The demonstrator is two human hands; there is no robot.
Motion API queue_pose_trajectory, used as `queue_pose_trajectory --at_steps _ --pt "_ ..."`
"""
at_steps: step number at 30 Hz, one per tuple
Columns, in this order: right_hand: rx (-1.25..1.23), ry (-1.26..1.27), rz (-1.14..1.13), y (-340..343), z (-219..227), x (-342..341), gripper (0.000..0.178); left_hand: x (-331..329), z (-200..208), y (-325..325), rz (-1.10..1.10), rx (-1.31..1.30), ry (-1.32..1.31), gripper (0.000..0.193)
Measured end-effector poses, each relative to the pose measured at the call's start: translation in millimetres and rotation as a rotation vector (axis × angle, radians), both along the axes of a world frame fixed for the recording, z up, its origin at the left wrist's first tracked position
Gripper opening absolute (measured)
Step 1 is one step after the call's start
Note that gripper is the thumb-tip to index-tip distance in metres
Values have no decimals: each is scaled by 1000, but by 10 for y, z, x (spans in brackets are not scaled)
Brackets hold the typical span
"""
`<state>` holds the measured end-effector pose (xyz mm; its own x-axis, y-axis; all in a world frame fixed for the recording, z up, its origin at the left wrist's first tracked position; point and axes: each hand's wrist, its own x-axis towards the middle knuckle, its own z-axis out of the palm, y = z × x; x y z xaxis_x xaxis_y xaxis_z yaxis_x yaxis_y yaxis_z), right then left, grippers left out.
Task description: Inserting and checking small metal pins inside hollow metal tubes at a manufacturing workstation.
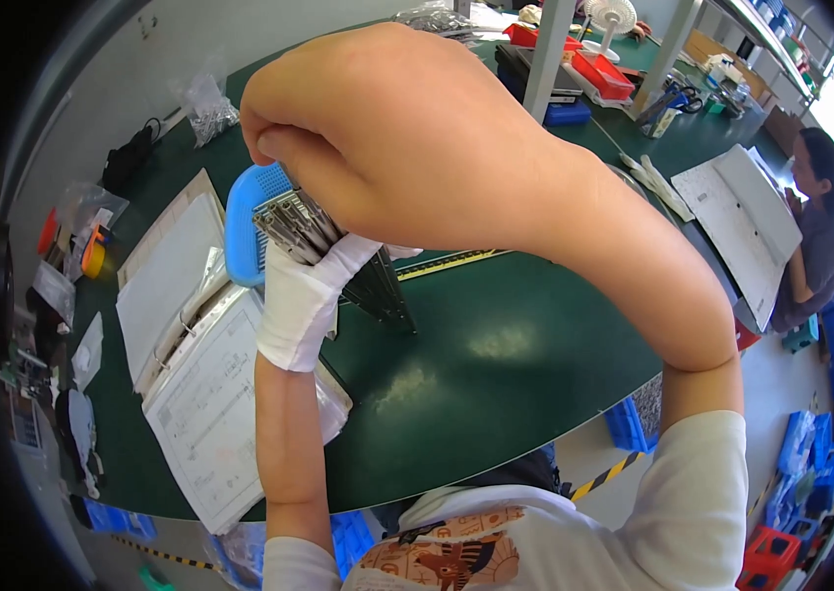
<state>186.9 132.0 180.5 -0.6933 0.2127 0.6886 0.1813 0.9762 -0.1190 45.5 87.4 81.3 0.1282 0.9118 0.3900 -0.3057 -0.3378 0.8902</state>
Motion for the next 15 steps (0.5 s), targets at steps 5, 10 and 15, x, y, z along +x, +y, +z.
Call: queue_pose_trajectory --at_steps 5,10,15 --pt "-83 17 -25 -12 31 4 9 -26 -27 33 -43 -83 26 22" --pt "-42 6 -11 -20 38 -12 9 -6 -2 -4 -12 -40 11 23" --pt "1 -16 -6 -24 29 -11 9 -19 4 6 2 -28 29 24"
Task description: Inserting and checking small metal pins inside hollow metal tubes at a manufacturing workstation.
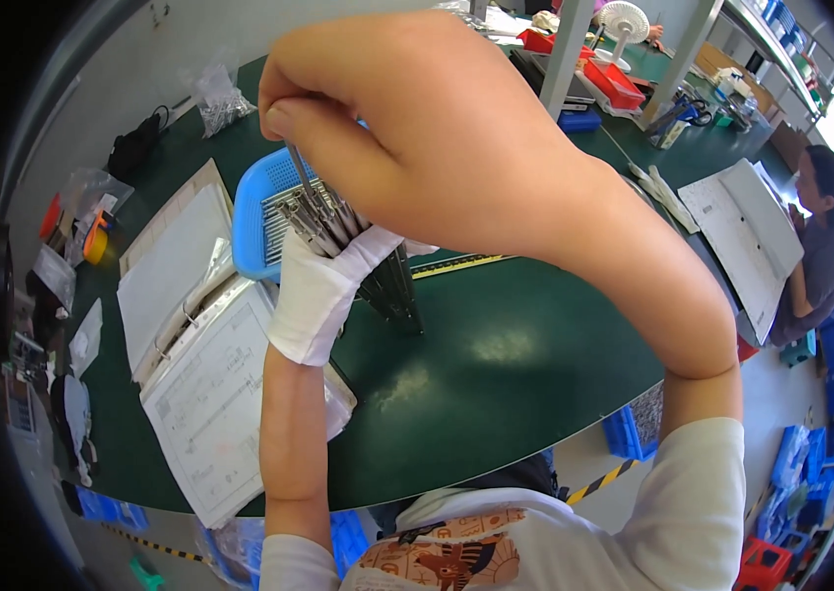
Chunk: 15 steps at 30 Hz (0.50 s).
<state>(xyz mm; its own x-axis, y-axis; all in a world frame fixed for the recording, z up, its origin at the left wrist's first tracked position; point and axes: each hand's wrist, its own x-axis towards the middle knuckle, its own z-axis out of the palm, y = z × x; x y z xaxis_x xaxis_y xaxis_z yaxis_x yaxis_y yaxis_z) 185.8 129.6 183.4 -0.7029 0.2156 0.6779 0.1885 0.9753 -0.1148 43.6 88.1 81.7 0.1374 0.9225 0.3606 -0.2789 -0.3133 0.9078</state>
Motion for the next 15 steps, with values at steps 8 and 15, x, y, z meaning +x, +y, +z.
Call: queue_pose_trajectory --at_steps 8,15 --pt "74 -16 5 -3 1 -19 9 2 21 -21 17 -25 5 23" --pt "84 -15 21 14 -10 -6 8 13 7 -6 69 -15 52 21"
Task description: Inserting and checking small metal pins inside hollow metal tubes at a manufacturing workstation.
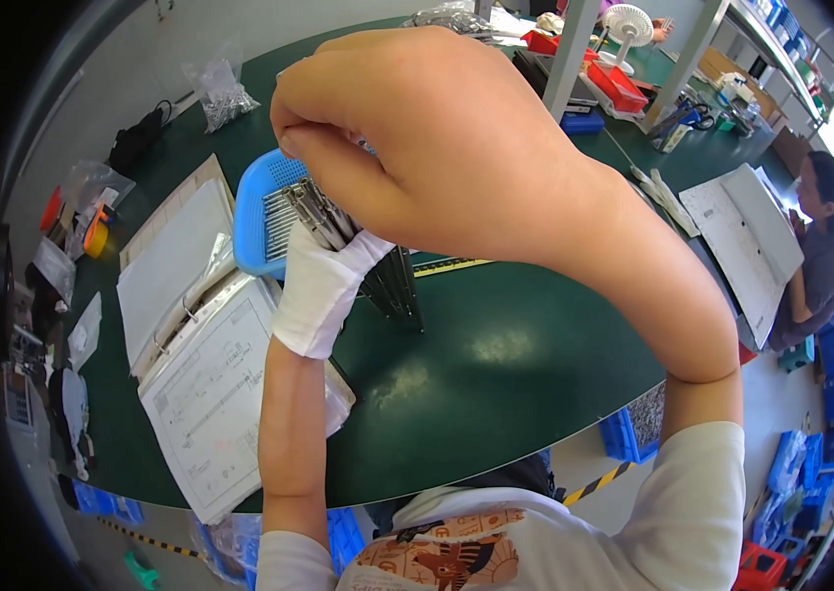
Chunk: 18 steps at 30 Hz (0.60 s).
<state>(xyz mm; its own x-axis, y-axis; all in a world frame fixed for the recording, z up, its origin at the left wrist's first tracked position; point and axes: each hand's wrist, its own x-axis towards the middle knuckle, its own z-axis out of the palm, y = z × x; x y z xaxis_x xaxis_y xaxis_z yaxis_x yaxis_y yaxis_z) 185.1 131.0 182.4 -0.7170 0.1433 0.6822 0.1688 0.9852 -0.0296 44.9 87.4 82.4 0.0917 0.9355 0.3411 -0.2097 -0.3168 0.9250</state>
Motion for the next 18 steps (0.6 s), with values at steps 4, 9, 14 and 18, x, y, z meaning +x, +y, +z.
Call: queue_pose_trajectory --at_steps 4,9,14,18 --pt "-30 46 -46 -50 21 -4 8 -7 -41 26 -52 -37 -57 22" --pt "-36 68 4 -19 33 -47 9 -3 -19 26 -63 -57 15 24" --pt "-11 23 42 24 48 -59 9 14 -47 16 -35 -35 -22 21" --pt "4 20 38 -6 39 -69 8 4 -53 3 -31 -14 9 21"
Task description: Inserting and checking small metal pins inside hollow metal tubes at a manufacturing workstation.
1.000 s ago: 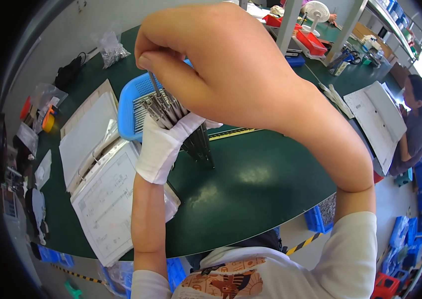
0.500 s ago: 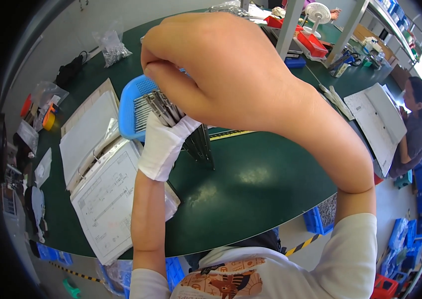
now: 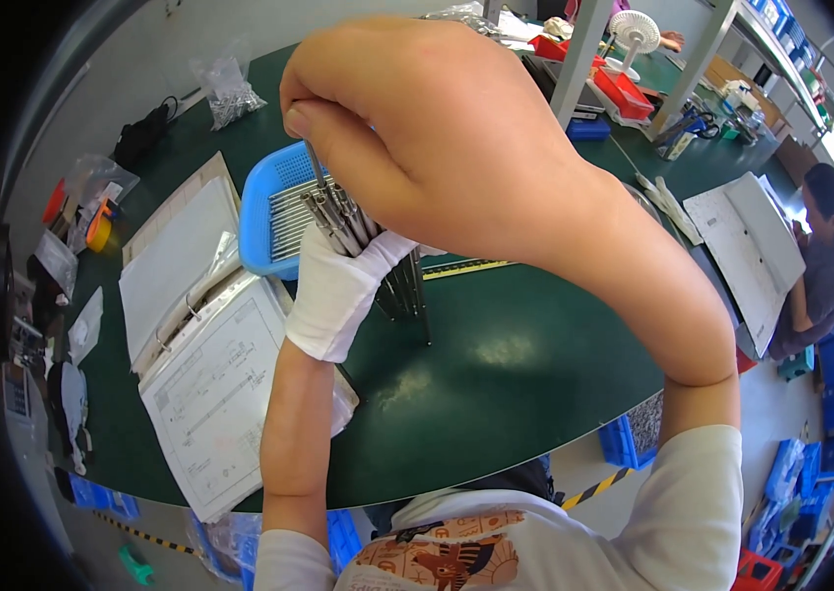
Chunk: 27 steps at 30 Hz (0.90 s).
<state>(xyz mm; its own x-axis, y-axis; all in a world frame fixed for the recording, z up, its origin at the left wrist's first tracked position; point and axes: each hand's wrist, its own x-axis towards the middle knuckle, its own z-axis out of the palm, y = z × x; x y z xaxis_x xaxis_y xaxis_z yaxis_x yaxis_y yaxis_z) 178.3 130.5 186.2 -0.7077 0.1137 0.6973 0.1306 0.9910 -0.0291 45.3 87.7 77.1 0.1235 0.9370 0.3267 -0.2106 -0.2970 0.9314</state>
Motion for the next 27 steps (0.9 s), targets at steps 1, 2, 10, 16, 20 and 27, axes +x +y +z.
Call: queue_pose_trajectory --at_steps 1,2,10,16,20,27 --pt "12 8 -48 0 -21 14 8 19 1 -1 19 30 -26 20" --pt "23 17 -96 5 -42 31 7 36 1 2 38 60 -51 19" --pt "21 -7 -45 36 -72 16 8 48 -13 29 88 92 6 18" --pt "28 -38 -78 -25 -36 48 7 51 -93 68 73 106 -12 20" --pt "14 -30 -98 -69 0 63 6 63 -95 77 36 79 -46 20" --pt "-21 -51 -157 -151 66 94 10 70 -82 45 34 41 -45 19"
